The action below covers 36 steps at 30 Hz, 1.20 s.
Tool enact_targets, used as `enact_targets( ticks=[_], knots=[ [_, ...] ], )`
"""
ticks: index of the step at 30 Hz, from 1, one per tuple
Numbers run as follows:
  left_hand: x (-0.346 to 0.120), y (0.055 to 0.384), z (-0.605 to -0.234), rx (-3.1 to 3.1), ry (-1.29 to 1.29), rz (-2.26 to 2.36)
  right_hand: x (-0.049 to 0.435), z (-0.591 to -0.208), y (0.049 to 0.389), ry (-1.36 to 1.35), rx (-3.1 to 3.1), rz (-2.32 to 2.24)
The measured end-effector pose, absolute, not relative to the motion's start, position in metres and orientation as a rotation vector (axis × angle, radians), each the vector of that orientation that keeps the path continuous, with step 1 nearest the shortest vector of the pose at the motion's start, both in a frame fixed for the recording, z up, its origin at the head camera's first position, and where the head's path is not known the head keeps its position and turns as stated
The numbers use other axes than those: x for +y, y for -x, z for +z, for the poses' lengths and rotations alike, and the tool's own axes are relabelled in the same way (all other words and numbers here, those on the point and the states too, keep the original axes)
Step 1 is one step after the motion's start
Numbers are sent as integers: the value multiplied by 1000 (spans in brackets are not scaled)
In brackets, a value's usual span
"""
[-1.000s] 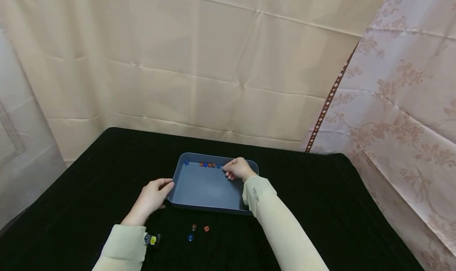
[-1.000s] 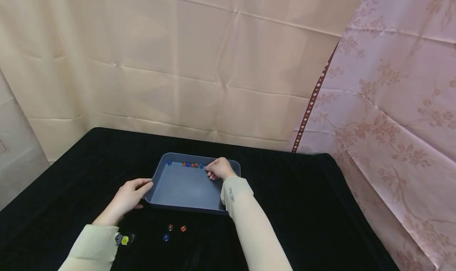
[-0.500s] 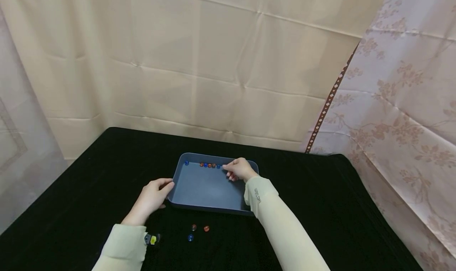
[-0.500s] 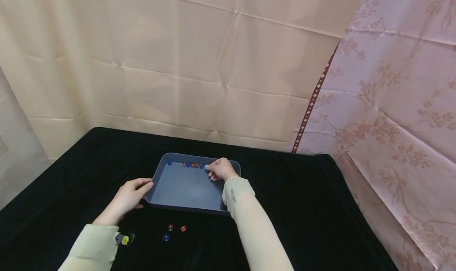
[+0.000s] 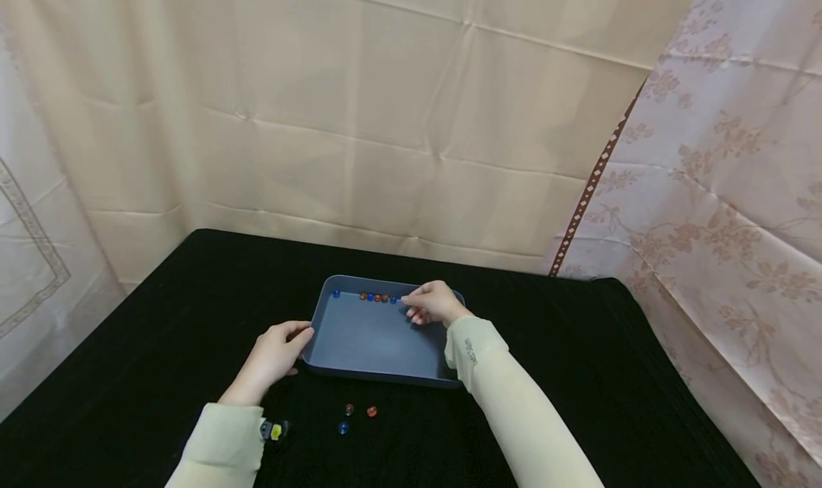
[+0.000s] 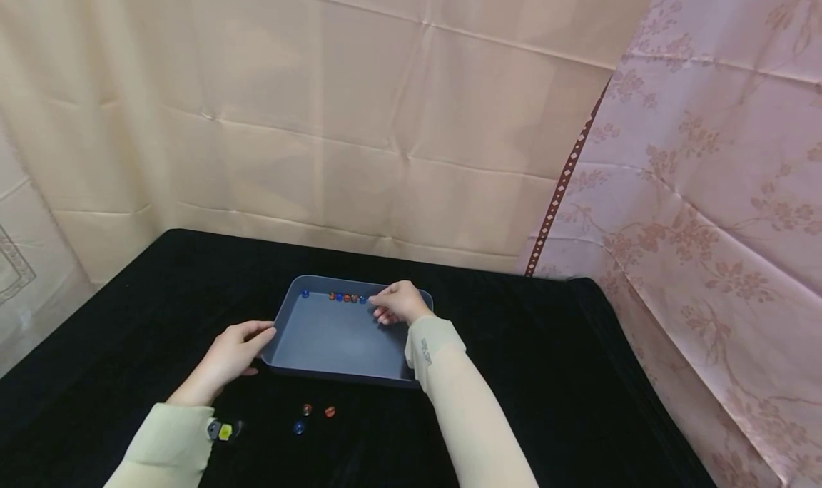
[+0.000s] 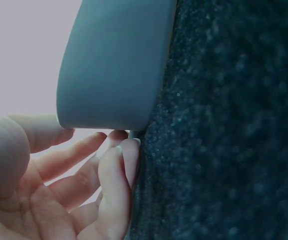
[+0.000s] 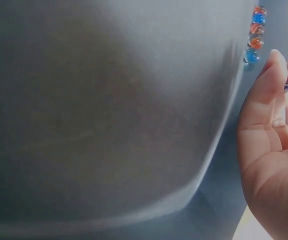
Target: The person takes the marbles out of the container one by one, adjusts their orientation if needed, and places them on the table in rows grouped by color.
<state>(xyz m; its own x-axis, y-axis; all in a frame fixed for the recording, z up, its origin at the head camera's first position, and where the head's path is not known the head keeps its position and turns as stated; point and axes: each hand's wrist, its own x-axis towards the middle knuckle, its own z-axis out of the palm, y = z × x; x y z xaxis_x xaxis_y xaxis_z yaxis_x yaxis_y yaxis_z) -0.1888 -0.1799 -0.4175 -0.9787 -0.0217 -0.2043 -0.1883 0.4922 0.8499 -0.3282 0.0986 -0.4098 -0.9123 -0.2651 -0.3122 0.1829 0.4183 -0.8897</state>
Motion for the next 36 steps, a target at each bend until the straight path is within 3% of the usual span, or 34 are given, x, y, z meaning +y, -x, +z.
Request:
enact_targets(
  ticks=[36],
  knots=[
    [-179, 188, -418, 2563, 187, 1488, 107, -370, 306, 314, 2307, -1445]
  ],
)
